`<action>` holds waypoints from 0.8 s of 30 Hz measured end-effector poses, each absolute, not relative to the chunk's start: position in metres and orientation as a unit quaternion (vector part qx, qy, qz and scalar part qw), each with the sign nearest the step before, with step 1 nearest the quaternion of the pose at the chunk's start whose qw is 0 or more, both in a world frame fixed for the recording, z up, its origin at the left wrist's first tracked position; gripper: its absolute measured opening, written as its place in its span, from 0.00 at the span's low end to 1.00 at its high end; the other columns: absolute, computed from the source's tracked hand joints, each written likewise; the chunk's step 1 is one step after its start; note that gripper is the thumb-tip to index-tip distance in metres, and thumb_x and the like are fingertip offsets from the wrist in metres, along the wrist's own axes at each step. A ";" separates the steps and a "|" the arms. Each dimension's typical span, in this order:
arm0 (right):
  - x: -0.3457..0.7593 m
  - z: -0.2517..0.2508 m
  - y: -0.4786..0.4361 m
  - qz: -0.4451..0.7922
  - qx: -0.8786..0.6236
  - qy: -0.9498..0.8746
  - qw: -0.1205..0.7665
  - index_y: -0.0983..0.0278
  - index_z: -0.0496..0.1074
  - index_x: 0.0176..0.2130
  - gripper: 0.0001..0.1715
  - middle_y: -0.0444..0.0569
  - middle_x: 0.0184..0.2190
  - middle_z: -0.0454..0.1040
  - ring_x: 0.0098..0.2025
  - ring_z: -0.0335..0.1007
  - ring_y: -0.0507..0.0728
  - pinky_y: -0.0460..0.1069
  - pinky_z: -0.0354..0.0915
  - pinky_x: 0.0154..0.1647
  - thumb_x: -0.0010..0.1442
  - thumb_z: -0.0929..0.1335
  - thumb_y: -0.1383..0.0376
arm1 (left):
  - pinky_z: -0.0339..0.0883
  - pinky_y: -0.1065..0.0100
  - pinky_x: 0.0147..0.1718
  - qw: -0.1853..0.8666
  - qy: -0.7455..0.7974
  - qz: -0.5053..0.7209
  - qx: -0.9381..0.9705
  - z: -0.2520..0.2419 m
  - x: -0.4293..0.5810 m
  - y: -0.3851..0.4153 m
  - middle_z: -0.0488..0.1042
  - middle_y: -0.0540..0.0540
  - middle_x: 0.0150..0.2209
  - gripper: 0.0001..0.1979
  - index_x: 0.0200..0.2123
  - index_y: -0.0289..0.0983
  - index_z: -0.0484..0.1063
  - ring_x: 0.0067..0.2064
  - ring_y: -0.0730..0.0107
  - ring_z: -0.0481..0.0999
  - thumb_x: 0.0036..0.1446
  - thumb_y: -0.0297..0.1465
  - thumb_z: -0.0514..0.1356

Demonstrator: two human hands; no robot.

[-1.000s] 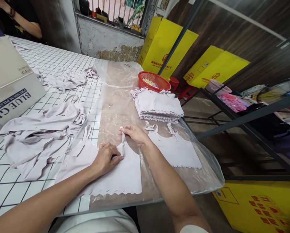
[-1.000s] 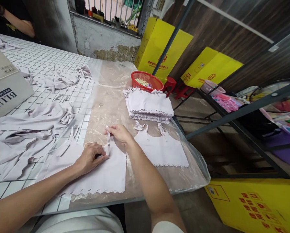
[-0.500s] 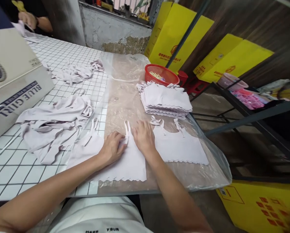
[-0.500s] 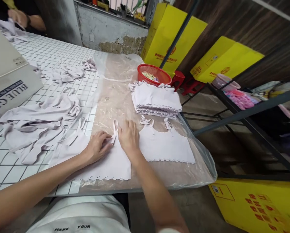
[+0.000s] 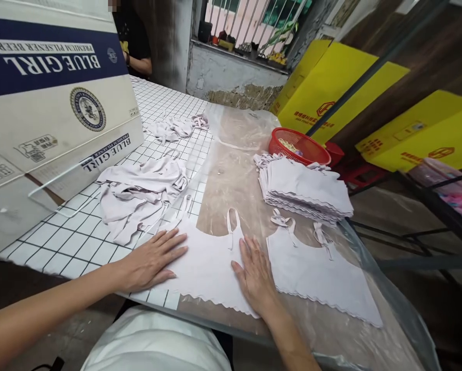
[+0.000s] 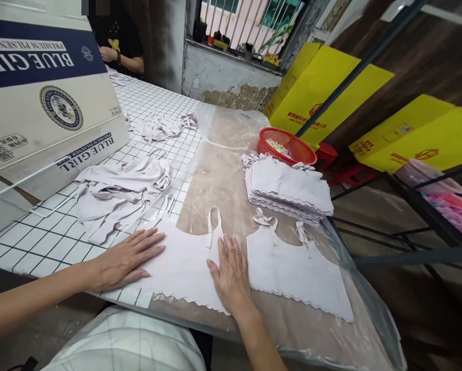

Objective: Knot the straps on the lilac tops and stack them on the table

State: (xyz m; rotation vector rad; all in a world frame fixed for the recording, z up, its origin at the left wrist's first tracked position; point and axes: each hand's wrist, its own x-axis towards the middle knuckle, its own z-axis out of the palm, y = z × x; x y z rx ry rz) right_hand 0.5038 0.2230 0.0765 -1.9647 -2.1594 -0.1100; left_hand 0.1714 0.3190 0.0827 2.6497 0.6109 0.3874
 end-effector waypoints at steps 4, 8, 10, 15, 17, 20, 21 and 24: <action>0.477 0.096 0.241 -0.014 -0.644 -0.753 0.138 0.56 0.40 0.73 0.37 0.53 0.71 0.53 0.73 0.44 0.64 0.64 0.55 0.66 0.71 0.56 0.53 | 0.53 0.47 0.67 0.224 0.214 0.172 0.935 0.091 0.159 0.325 0.53 0.42 0.71 0.28 0.70 0.46 0.52 0.72 0.51 0.49 0.68 0.37 0.53; 0.466 0.107 0.256 0.027 -0.623 -0.759 0.185 0.55 0.50 0.71 0.32 0.54 0.67 0.59 0.70 0.51 0.64 0.64 0.57 0.65 0.71 0.56 0.54 | 0.68 0.58 0.57 0.312 0.339 0.281 0.842 0.103 0.158 0.344 0.71 0.40 0.58 0.18 0.57 0.41 0.70 0.59 0.60 0.71 0.69 0.33 0.48; 0.471 0.109 0.261 0.026 -0.651 -0.724 0.228 0.57 0.58 0.67 0.29 0.56 0.62 0.65 0.66 0.59 0.65 0.64 0.60 0.62 0.71 0.57 0.55 | 0.73 0.61 0.46 0.334 0.427 0.287 0.790 0.110 0.162 0.360 0.77 0.42 0.46 0.15 0.48 0.38 0.74 0.46 0.62 0.77 0.67 0.35 0.50; 0.466 0.126 0.274 0.084 -0.647 -0.689 0.316 0.61 0.73 0.51 0.19 0.56 0.48 0.74 0.51 0.70 0.63 0.58 0.68 0.51 0.68 0.62 0.56 | 0.67 0.61 0.39 0.283 0.459 0.200 0.818 0.120 0.184 0.395 0.76 0.44 0.32 0.08 0.31 0.37 0.76 0.38 0.59 0.74 0.54 0.35 0.61; 0.452 0.138 0.281 0.170 -0.613 -0.703 0.318 0.61 0.75 0.43 0.16 0.53 0.41 0.76 0.44 0.73 0.59 0.53 0.70 0.44 0.68 0.62 0.57 | 0.66 0.63 0.38 0.289 0.463 0.173 0.820 0.122 0.193 0.401 0.75 0.45 0.30 0.04 0.26 0.37 0.75 0.38 0.59 0.74 0.49 0.32 0.62; 0.430 0.152 0.297 0.266 -0.571 -0.714 0.306 0.62 0.75 0.35 0.15 0.49 0.31 0.75 0.34 0.71 0.55 0.49 0.67 0.34 0.68 0.63 0.59 | 0.66 0.67 0.34 0.336 0.473 0.156 0.799 0.124 0.198 0.403 0.75 0.47 0.29 0.04 0.25 0.38 0.74 0.34 0.64 0.74 0.48 0.29 0.59; 0.425 0.154 0.303 0.280 -0.564 -0.714 0.304 0.62 0.75 0.33 0.15 0.48 0.30 0.74 0.33 0.70 0.54 0.48 0.66 0.32 0.67 0.63 0.60 | 0.65 0.68 0.32 0.346 0.478 0.154 0.793 0.125 0.197 0.402 0.75 0.48 0.28 0.05 0.25 0.38 0.74 0.32 0.65 0.74 0.49 0.30 0.58; 0.413 0.150 0.317 0.308 -0.552 -0.713 0.302 0.62 0.74 0.32 0.13 0.48 0.30 0.74 0.32 0.68 0.54 0.48 0.64 0.32 0.65 0.64 0.62 | 0.64 0.66 0.33 0.333 0.497 0.159 0.785 0.126 0.195 0.401 0.75 0.47 0.28 0.08 0.24 0.38 0.73 0.32 0.63 0.73 0.51 0.36 0.60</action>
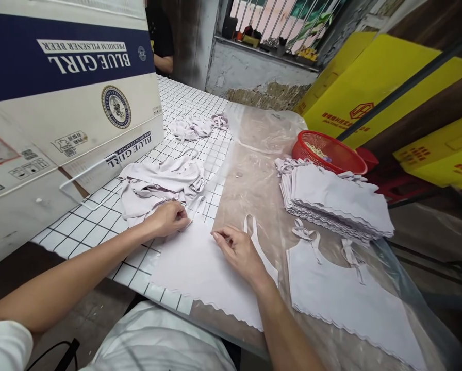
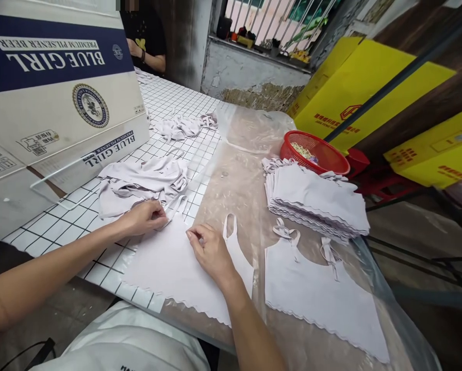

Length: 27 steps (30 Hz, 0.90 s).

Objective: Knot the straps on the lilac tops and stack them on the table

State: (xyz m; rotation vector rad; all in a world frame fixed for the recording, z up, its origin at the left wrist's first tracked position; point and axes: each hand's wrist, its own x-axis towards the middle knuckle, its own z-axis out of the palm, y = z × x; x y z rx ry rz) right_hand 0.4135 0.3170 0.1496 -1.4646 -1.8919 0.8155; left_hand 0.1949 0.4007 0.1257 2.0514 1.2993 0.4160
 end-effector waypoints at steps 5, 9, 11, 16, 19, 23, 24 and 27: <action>0.406 0.141 0.326 0.379 -0.542 -0.696 0.280 0.63 0.74 0.32 0.12 0.45 0.27 0.73 0.30 0.66 0.53 0.48 0.62 0.32 0.62 0.64 0.63 | 0.63 0.66 0.34 0.337 0.505 0.170 0.776 0.125 0.197 0.401 0.75 0.47 0.27 0.06 0.22 0.38 0.72 0.33 0.63 0.73 0.46 0.33 0.62; 0.401 0.148 0.337 0.451 -0.550 -0.657 0.249 0.64 0.74 0.35 0.11 0.43 0.27 0.70 0.28 0.63 0.51 0.47 0.59 0.30 0.59 0.67 0.59 | 0.61 0.70 0.27 0.492 0.492 0.229 0.681 0.124 0.196 0.402 0.73 0.50 0.26 0.10 0.25 0.37 0.72 0.27 0.69 0.70 0.47 0.39 0.64; 0.394 0.149 0.347 0.495 -0.549 -0.630 0.240 0.64 0.73 0.38 0.14 0.41 0.26 0.68 0.26 0.60 0.50 0.46 0.56 0.27 0.56 0.69 0.56 | 0.58 0.71 0.25 0.536 0.482 0.267 0.640 0.123 0.196 0.400 0.71 0.51 0.24 0.14 0.26 0.36 0.72 0.25 0.72 0.68 0.46 0.42 0.66; 0.374 0.130 0.364 0.525 -0.517 -0.610 0.292 0.63 0.64 0.27 0.18 0.38 0.22 0.59 0.24 0.51 0.48 0.45 0.49 0.24 0.54 0.70 0.53 | 0.62 0.70 0.30 0.580 0.446 0.335 0.594 0.119 0.197 0.393 0.73 0.49 0.25 0.17 0.26 0.35 0.73 0.29 0.71 0.71 0.45 0.43 0.69; 0.371 0.119 0.365 0.527 -0.490 -0.612 0.329 0.63 0.64 0.26 0.18 0.38 0.22 0.58 0.25 0.50 0.48 0.46 0.50 0.26 0.55 0.68 0.52 | 0.65 0.68 0.35 0.569 0.424 0.346 0.614 0.119 0.192 0.389 0.74 0.47 0.28 0.16 0.27 0.35 0.73 0.33 0.68 0.72 0.50 0.43 0.67; 0.377 0.113 0.365 0.518 -0.493 -0.607 0.348 0.63 0.66 0.24 0.21 0.40 0.24 0.61 0.28 0.55 0.50 0.46 0.53 0.30 0.53 0.71 0.51 | 0.64 0.66 0.39 0.444 0.413 0.306 0.734 0.125 0.180 0.383 0.74 0.47 0.33 0.12 0.32 0.38 0.74 0.37 0.66 0.71 0.55 0.41 0.62; 0.378 0.112 0.365 0.531 -0.492 -0.596 0.348 0.64 0.66 0.24 0.21 0.40 0.24 0.62 0.28 0.55 0.50 0.46 0.53 0.29 0.52 0.71 0.50 | 0.64 0.65 0.39 0.414 0.419 0.293 0.753 0.127 0.178 0.381 0.74 0.47 0.33 0.12 0.33 0.38 0.74 0.37 0.66 0.70 0.56 0.41 0.62; 0.379 0.109 0.367 0.591 -0.480 -0.547 0.348 0.64 0.69 0.26 0.22 0.40 0.23 0.64 0.27 0.55 0.49 0.46 0.53 0.28 0.51 0.73 0.48 | 0.63 0.66 0.36 0.386 0.446 0.268 0.762 0.129 0.175 0.375 0.74 0.47 0.32 0.12 0.34 0.38 0.73 0.34 0.67 0.69 0.56 0.41 0.60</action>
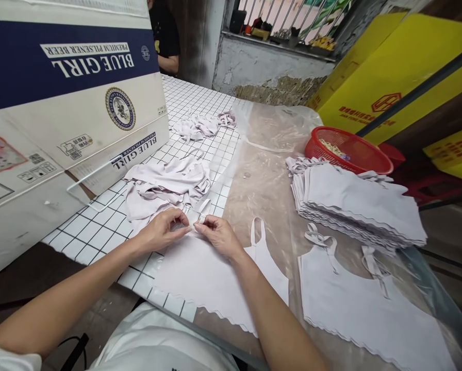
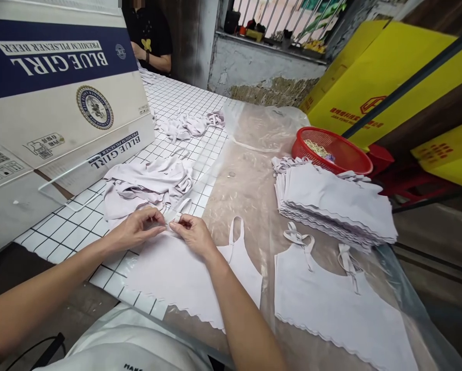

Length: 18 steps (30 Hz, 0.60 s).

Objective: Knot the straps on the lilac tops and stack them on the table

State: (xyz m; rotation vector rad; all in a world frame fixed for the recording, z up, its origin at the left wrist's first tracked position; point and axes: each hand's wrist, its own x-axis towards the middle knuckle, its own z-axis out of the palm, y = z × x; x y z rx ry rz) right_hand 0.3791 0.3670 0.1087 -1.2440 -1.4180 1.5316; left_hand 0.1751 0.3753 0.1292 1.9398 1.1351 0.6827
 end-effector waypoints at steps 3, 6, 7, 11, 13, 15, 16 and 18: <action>0.377 0.105 0.369 0.625 -0.468 -0.499 0.377 0.64 0.72 0.30 0.24 0.42 0.26 0.69 0.28 0.60 0.50 0.46 0.58 0.29 0.47 0.75 0.47 | 0.63 0.66 0.36 0.402 0.449 0.257 0.756 0.128 0.181 0.372 0.75 0.47 0.32 0.12 0.33 0.37 0.73 0.34 0.67 0.70 0.55 0.41 0.61; 0.377 0.103 0.369 0.642 -0.449 -0.473 0.403 0.63 0.73 0.32 0.25 0.42 0.27 0.71 0.29 0.64 0.51 0.47 0.63 0.31 0.45 0.76 0.47 | 0.64 0.66 0.36 0.404 0.453 0.262 0.750 0.125 0.190 0.372 0.75 0.46 0.31 0.11 0.30 0.37 0.73 0.35 0.66 0.71 0.55 0.38 0.59; 0.378 0.103 0.368 0.642 -0.443 -0.475 0.406 0.63 0.73 0.32 0.25 0.42 0.27 0.71 0.30 0.65 0.51 0.47 0.64 0.32 0.45 0.77 0.47 | 0.64 0.66 0.36 0.405 0.456 0.266 0.746 0.125 0.192 0.372 0.75 0.46 0.30 0.11 0.29 0.37 0.73 0.35 0.66 0.71 0.56 0.38 0.57; 0.382 0.108 0.367 0.636 -0.430 -0.511 0.386 0.64 0.73 0.32 0.23 0.43 0.28 0.71 0.30 0.64 0.50 0.47 0.63 0.32 0.48 0.76 0.49 | 0.64 0.66 0.35 0.399 0.459 0.269 0.747 0.127 0.194 0.373 0.75 0.46 0.30 0.11 0.28 0.37 0.73 0.35 0.65 0.72 0.57 0.36 0.56; 0.385 0.113 0.368 0.627 -0.434 -0.532 0.368 0.65 0.73 0.32 0.23 0.43 0.28 0.71 0.30 0.64 0.50 0.46 0.62 0.31 0.49 0.75 0.49 | 0.63 0.66 0.35 0.389 0.458 0.264 0.754 0.130 0.193 0.373 0.75 0.47 0.29 0.11 0.28 0.37 0.72 0.34 0.65 0.72 0.58 0.36 0.56; 0.390 0.119 0.371 0.607 -0.445 -0.555 0.356 0.65 0.72 0.32 0.22 0.43 0.28 0.71 0.29 0.63 0.50 0.46 0.61 0.31 0.50 0.74 0.49 | 0.63 0.66 0.36 0.378 0.447 0.257 0.769 0.132 0.194 0.371 0.75 0.47 0.29 0.10 0.29 0.37 0.71 0.35 0.65 0.72 0.59 0.35 0.56; 0.392 0.123 0.372 0.593 -0.452 -0.564 0.354 0.65 0.72 0.31 0.22 0.42 0.27 0.70 0.29 0.63 0.49 0.46 0.61 0.30 0.51 0.74 0.49 | 0.63 0.65 0.36 0.368 0.438 0.249 0.782 0.132 0.195 0.370 0.75 0.46 0.30 0.09 0.30 0.37 0.71 0.35 0.65 0.72 0.59 0.35 0.56; 0.399 0.130 0.374 0.572 -0.469 -0.572 0.355 0.64 0.71 0.31 0.21 0.41 0.27 0.69 0.28 0.63 0.49 0.45 0.61 0.29 0.52 0.73 0.49 | 0.63 0.64 0.38 0.337 0.412 0.219 0.818 0.130 0.198 0.368 0.75 0.45 0.33 0.07 0.33 0.38 0.72 0.38 0.63 0.71 0.58 0.35 0.58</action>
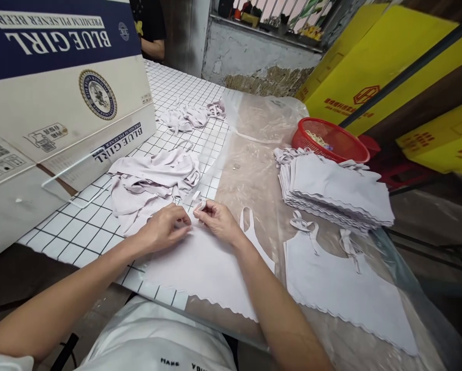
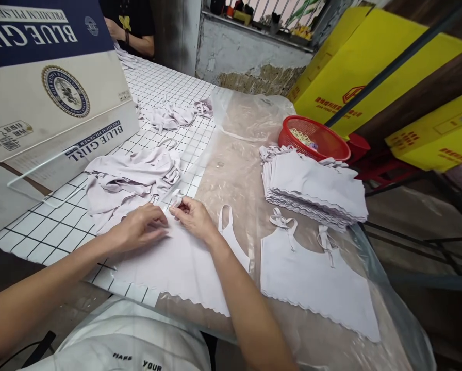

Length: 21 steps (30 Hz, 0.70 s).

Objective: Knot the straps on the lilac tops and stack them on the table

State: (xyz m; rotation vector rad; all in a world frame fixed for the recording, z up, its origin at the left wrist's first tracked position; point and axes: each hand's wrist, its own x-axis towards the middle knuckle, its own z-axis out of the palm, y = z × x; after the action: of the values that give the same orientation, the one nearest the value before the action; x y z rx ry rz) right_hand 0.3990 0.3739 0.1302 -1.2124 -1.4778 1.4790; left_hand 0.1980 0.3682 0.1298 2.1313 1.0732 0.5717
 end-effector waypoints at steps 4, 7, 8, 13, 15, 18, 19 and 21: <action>0.413 0.137 0.366 0.575 -0.483 -0.557 0.354 0.63 0.69 0.32 0.20 0.40 0.26 0.67 0.26 0.62 0.48 0.45 0.61 0.27 0.52 0.73 0.50 | 0.59 0.60 0.40 0.269 0.380 0.144 0.873 0.122 0.208 0.363 0.75 0.44 0.37 0.09 0.36 0.37 0.72 0.41 0.58 0.70 0.54 0.35 0.64; 0.418 0.129 0.352 0.578 -0.486 -0.548 0.360 0.63 0.69 0.31 0.21 0.40 0.25 0.67 0.26 0.62 0.49 0.46 0.61 0.28 0.52 0.73 0.49 | 0.57 0.59 0.40 0.266 0.384 0.115 0.877 0.117 0.214 0.359 0.75 0.45 0.36 0.06 0.35 0.37 0.72 0.40 0.59 0.69 0.54 0.31 0.64; 0.419 0.125 0.347 0.579 -0.488 -0.543 0.363 0.63 0.69 0.32 0.21 0.40 0.25 0.67 0.26 0.62 0.49 0.46 0.61 0.28 0.53 0.73 0.49 | 0.56 0.59 0.40 0.274 0.384 0.115 0.874 0.117 0.215 0.358 0.75 0.45 0.35 0.04 0.34 0.37 0.72 0.40 0.59 0.69 0.54 0.30 0.63; 0.421 0.109 0.336 0.579 -0.479 -0.547 0.369 0.63 0.71 0.31 0.21 0.42 0.26 0.69 0.28 0.63 0.50 0.47 0.63 0.31 0.54 0.72 0.49 | 0.56 0.59 0.41 0.296 0.391 0.154 0.858 0.113 0.216 0.351 0.75 0.46 0.33 0.02 0.31 0.38 0.71 0.38 0.62 0.69 0.56 0.29 0.61; 0.421 0.109 0.336 0.568 -0.474 -0.563 0.367 0.64 0.72 0.31 0.20 0.43 0.27 0.70 0.30 0.64 0.51 0.47 0.63 0.33 0.55 0.72 0.50 | 0.56 0.60 0.42 0.300 0.404 0.168 0.848 0.110 0.216 0.347 0.75 0.47 0.32 0.03 0.30 0.38 0.71 0.37 0.63 0.69 0.57 0.29 0.60; 0.421 0.111 0.335 0.560 -0.473 -0.577 0.361 0.64 0.74 0.32 0.17 0.44 0.28 0.72 0.32 0.66 0.52 0.48 0.64 0.36 0.57 0.72 0.52 | 0.56 0.59 0.43 0.314 0.413 0.188 0.834 0.107 0.216 0.343 0.76 0.48 0.31 0.05 0.31 0.38 0.72 0.37 0.63 0.70 0.59 0.31 0.59; 0.420 0.112 0.334 0.556 -0.473 -0.583 0.357 0.65 0.74 0.32 0.16 0.45 0.29 0.73 0.32 0.67 0.52 0.48 0.64 0.36 0.58 0.71 0.53 | 0.56 0.59 0.43 0.320 0.412 0.195 0.831 0.107 0.216 0.343 0.76 0.47 0.31 0.06 0.31 0.38 0.72 0.38 0.63 0.71 0.60 0.33 0.59; 0.419 0.114 0.333 0.546 -0.472 -0.597 0.351 0.64 0.75 0.33 0.14 0.45 0.30 0.74 0.33 0.68 0.53 0.48 0.64 0.38 0.59 0.71 0.55 | 0.57 0.59 0.43 0.329 0.410 0.205 0.826 0.107 0.216 0.343 0.76 0.47 0.32 0.08 0.33 0.38 0.73 0.37 0.63 0.71 0.61 0.35 0.58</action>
State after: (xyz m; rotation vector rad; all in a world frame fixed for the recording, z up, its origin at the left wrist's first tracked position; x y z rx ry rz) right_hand 0.4186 0.3329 0.1141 -1.2227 -1.5448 1.4132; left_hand 0.2158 0.3427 0.1074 2.1603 1.0740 0.5352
